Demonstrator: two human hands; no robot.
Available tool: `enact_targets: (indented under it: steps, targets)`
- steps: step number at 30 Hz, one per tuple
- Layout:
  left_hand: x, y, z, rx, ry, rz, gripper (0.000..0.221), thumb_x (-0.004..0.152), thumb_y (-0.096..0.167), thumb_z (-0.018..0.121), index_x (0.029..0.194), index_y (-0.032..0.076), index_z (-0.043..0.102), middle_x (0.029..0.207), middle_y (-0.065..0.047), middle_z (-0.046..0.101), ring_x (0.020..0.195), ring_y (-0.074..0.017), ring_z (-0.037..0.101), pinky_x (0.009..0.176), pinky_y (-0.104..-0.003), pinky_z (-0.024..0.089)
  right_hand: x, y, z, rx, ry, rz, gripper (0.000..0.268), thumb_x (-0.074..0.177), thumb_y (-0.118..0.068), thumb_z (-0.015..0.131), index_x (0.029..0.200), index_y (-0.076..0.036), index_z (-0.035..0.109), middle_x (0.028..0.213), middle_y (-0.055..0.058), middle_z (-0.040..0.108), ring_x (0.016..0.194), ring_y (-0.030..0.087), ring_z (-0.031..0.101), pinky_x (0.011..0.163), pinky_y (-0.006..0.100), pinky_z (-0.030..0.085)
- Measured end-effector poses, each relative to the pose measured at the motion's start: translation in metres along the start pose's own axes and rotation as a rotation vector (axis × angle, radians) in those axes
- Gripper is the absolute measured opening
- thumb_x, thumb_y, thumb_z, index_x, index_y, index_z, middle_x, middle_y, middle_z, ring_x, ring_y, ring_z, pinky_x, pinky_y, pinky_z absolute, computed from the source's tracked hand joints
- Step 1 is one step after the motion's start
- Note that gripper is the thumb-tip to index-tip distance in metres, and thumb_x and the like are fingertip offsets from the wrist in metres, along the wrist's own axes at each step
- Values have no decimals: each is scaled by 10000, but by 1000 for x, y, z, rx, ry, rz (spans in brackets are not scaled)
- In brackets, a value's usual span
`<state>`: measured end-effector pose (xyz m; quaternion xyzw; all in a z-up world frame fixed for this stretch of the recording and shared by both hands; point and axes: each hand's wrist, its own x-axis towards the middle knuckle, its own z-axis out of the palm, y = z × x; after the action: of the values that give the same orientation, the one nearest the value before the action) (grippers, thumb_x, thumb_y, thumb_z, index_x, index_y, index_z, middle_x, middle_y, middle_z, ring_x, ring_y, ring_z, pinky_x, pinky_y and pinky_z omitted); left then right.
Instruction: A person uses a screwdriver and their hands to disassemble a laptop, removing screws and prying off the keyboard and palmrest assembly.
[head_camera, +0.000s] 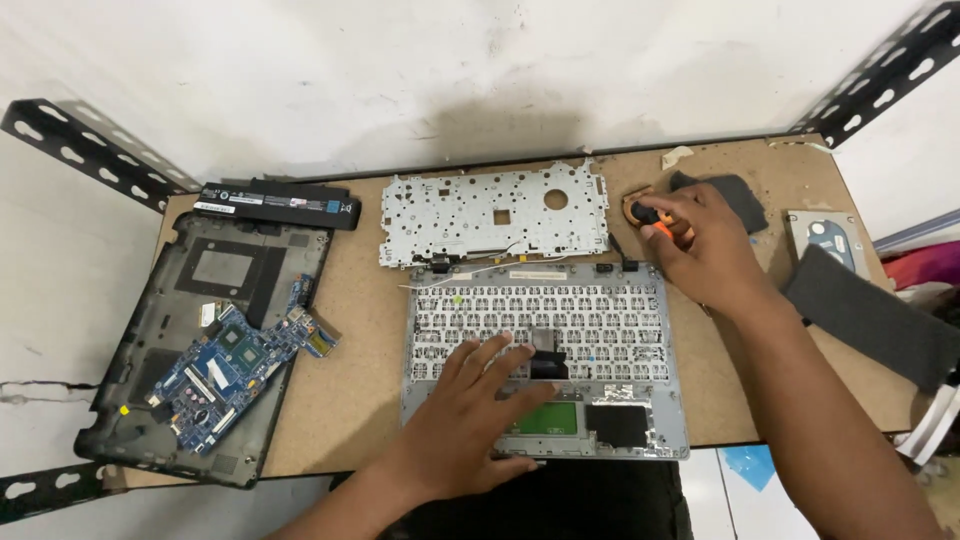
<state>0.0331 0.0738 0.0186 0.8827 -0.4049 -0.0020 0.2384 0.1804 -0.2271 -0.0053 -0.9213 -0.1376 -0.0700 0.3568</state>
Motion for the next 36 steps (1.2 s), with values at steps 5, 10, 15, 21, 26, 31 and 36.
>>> enact_targets:
  steps: [5, 10, 15, 21, 26, 31, 36]
  targets:
    - [-2, 1, 6, -6, 111, 107, 540, 739, 327, 786, 1173, 105, 555, 1160, -162, 526, 1123, -353, 460, 935, -516, 363, -2, -5, -1, 27, 24, -35, 320, 895, -173, 625, 1214, -154, 639, 1005, 84, 491, 726, 180, 503, 610, 307, 440]
    - [-1, 2, 9, -79, 103, 133, 389, 768, 198, 785, 1072, 81, 573, 971, -121, 582, 912, -294, 528, 753, -403, 423, -2, -2, -1, 62, 54, -140, 315, 907, -140, 632, 1222, -160, 628, 1006, 79, 514, 751, 166, 509, 593, 280, 449]
    - [1, 8, 6, -82, 164, 202, 229, 829, 118, 711, 1014, 45, 598, 862, -119, 612, 799, -267, 569, 755, -388, 460, -2, -10, -5, 100, 77, -147, 285, 916, -178, 613, 1197, -140, 639, 986, 86, 551, 772, 172, 523, 700, 303, 446]
    - [9, 22, -21, -68, 265, 285, 110, 863, 64, 692, 924, 15, 614, 817, -121, 632, 730, -246, 586, 696, -364, 481, -1, -12, -7, 220, 129, -54, 254, 927, -142, 602, 1172, -87, 640, 995, 73, 528, 791, 162, 507, 676, 284, 429]
    - [22, 33, -55, 2, 355, 331, 66, 878, 67, 686, 858, 11, 655, 837, -125, 684, 743, -256, 650, 717, -375, 527, -2, -23, -13, 320, 174, 40, 238, 929, -19, 580, 1160, -56, 625, 1002, 74, 507, 773, 139, 458, 694, 254, 420]
    - [42, 36, -86, 249, 400, 295, 85, 917, 102, 628, 855, 50, 656, 822, -101, 702, 692, -238, 661, 661, -353, 505, -7, -64, -27, 384, 242, 245, 216, 925, -35, 563, 1126, -84, 624, 1032, 61, 550, 810, 128, 475, 656, 230, 411]
    - [68, 16, -107, 205, 382, 177, 104, 906, 143, 605, 896, 73, 681, 746, -59, 695, 590, -221, 644, 554, -365, 490, 0, -30, -19, 363, 279, 138, 220, 919, -25, 585, 1128, -81, 626, 975, 52, 606, 775, 112, 522, 672, 232, 446]
